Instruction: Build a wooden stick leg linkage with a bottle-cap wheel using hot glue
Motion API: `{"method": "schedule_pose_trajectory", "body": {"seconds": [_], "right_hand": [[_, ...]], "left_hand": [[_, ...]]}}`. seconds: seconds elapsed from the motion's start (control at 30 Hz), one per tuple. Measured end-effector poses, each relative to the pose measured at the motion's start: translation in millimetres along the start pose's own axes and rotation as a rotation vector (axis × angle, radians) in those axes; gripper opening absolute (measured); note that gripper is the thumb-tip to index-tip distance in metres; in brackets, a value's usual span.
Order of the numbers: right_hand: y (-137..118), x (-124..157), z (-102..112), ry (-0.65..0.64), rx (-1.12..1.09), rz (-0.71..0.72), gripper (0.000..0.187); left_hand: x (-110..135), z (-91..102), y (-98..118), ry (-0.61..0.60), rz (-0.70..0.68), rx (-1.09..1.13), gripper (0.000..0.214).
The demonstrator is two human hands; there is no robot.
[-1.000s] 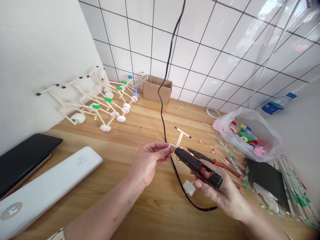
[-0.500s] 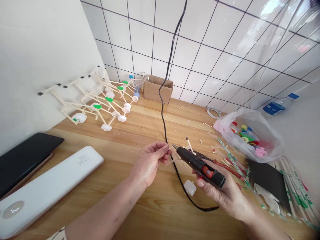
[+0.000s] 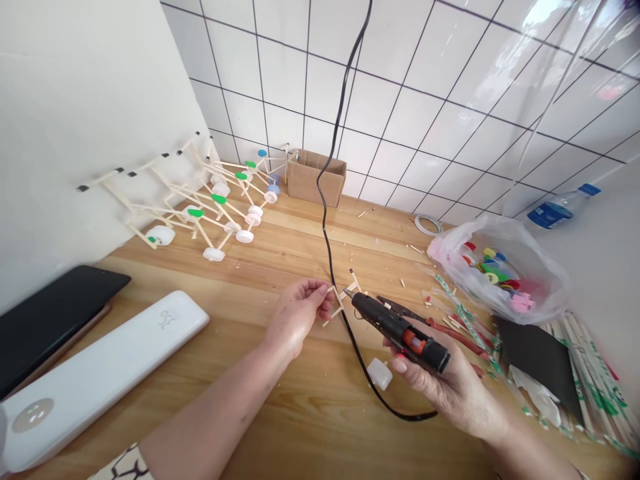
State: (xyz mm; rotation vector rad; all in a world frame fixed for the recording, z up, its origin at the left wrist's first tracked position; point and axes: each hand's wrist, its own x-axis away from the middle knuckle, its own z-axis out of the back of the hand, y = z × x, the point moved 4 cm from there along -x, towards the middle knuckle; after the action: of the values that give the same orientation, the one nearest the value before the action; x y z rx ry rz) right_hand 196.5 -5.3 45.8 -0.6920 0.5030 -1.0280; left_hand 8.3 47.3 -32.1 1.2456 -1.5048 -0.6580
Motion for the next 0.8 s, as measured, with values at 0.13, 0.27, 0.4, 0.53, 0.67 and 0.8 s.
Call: {"method": "schedule_pose_trajectory", "body": {"seconds": [0.13,0.27,0.4,0.53,0.67,0.8], "right_hand": [[2,0,-2,-0.044,0.0,-0.025,0.025],[2,-1,-3,-0.053,-0.005,-0.03,0.027],[2,-2,-4,-0.075,-0.015,-0.035,0.026],[3,-2,-5,-0.069,-0.023,-0.043,0.028],[4,-3,-5,-0.083,-0.02,-0.051,0.027],[3,-5,-7,-0.123,-0.011,-0.051,0.025]], "left_hand": [[-6,4.1,2,-0.018,-0.088,-0.236,0.013],[-4,6.9,13,0.0,-0.204,-0.477,0.005],[2,6.3,24,0.008,-0.252,-0.645,0.006],[5,5.5,27,0.0,-0.233,-0.722,0.01],[5,5.5,28,-0.004,-0.206,-0.727,0.013],[1,6.5,23,-0.023,-0.16,-0.655,0.015]]}}
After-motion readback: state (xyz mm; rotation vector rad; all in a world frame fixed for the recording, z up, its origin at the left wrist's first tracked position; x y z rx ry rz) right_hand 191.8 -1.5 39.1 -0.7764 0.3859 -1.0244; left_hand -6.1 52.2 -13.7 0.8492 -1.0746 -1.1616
